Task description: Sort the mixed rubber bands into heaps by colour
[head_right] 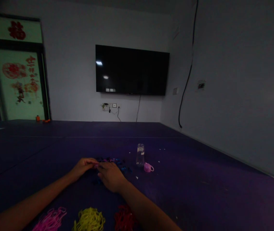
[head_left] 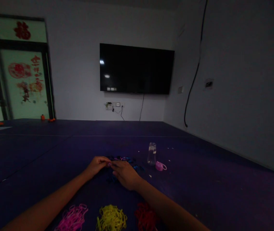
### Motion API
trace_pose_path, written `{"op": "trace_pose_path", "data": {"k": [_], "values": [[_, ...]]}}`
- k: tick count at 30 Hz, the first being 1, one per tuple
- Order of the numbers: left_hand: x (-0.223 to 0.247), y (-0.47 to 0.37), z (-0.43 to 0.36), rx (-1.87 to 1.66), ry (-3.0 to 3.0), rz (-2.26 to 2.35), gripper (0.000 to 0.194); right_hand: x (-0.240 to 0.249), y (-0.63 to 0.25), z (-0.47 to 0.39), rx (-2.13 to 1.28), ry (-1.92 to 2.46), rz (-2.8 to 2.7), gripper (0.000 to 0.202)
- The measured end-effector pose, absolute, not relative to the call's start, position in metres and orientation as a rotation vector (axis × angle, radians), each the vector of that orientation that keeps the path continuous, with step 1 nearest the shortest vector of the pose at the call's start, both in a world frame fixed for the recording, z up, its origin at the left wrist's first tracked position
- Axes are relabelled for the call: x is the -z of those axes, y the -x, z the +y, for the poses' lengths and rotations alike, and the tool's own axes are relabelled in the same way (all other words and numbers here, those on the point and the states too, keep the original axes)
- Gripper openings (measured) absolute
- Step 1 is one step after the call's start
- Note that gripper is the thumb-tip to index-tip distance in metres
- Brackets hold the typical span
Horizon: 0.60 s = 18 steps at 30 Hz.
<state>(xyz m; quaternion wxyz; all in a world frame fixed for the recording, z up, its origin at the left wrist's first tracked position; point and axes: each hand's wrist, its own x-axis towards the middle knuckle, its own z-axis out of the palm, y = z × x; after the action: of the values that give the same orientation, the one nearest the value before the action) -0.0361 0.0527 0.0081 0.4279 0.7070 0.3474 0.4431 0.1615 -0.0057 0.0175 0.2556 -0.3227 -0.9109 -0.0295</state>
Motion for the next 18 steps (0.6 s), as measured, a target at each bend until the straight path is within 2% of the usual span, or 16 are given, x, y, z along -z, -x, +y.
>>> {"op": "trace_pose_path", "data": {"k": [7, 18], "values": [[-0.013, 0.035, 0.044, -1.023, -1.706, 0.818, 0.026, -0.018, -0.161, -0.004, 0.068, 0.886, -2.499, 0.036], [-0.012, 0.036, 0.048, -1.03, -1.729, 0.875, 0.028, -0.013, -0.165, 0.007, -0.011, 0.857, -2.34, 0.037]]}}
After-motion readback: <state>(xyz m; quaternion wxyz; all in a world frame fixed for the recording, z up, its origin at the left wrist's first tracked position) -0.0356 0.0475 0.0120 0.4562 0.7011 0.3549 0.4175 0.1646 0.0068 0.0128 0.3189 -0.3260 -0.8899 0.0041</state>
